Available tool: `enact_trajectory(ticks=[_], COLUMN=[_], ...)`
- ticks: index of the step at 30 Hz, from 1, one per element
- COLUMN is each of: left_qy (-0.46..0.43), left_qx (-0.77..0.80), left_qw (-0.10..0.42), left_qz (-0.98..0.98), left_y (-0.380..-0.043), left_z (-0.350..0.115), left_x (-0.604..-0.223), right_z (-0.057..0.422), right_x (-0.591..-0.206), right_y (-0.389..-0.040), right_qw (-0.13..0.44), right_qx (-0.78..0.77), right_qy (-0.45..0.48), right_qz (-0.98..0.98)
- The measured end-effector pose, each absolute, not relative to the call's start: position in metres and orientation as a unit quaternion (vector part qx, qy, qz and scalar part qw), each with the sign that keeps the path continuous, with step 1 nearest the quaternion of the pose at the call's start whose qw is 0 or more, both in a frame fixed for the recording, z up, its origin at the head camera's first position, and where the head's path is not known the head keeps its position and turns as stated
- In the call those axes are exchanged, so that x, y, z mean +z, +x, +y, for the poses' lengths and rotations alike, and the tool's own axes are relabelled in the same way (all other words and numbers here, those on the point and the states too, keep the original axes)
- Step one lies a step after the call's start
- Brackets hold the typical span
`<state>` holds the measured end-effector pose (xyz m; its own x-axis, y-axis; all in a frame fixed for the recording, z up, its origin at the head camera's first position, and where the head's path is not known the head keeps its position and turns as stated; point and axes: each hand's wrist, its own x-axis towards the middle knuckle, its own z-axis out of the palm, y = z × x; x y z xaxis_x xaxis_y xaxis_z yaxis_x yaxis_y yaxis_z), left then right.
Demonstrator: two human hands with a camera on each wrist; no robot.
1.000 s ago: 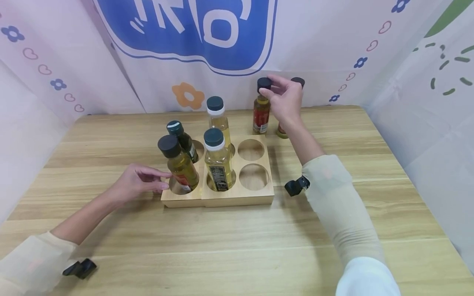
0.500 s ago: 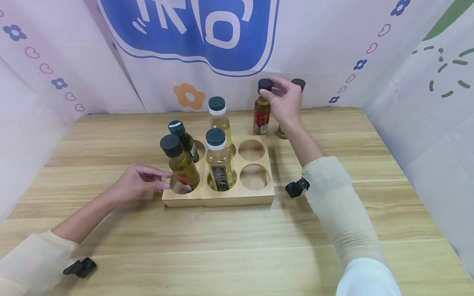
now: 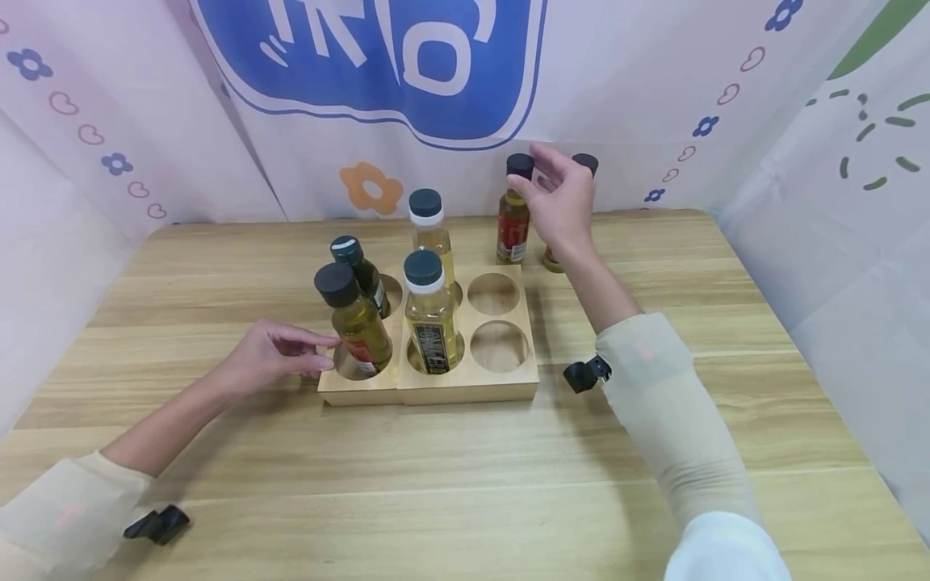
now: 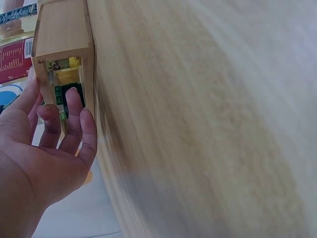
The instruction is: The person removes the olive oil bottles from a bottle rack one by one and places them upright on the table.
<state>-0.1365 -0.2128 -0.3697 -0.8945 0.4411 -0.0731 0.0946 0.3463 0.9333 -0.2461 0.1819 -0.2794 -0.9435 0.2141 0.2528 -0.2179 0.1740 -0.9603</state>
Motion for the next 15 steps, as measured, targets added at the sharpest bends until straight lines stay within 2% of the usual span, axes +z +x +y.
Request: enact_trajectory(ticks=[15], left_qy=[0.168], left_qx=[0.547], left_qw=[0.157], left_qz=[0.805], left_y=[-0.135], left_z=[-0.213], left_x=[-0.369], right_z=[0.188], right_x=[-0.267], right_y=[-0.229], right_qw=[0.197], right_qx=[0.667], right_qy=[0.029], right_qz=[-0.718])
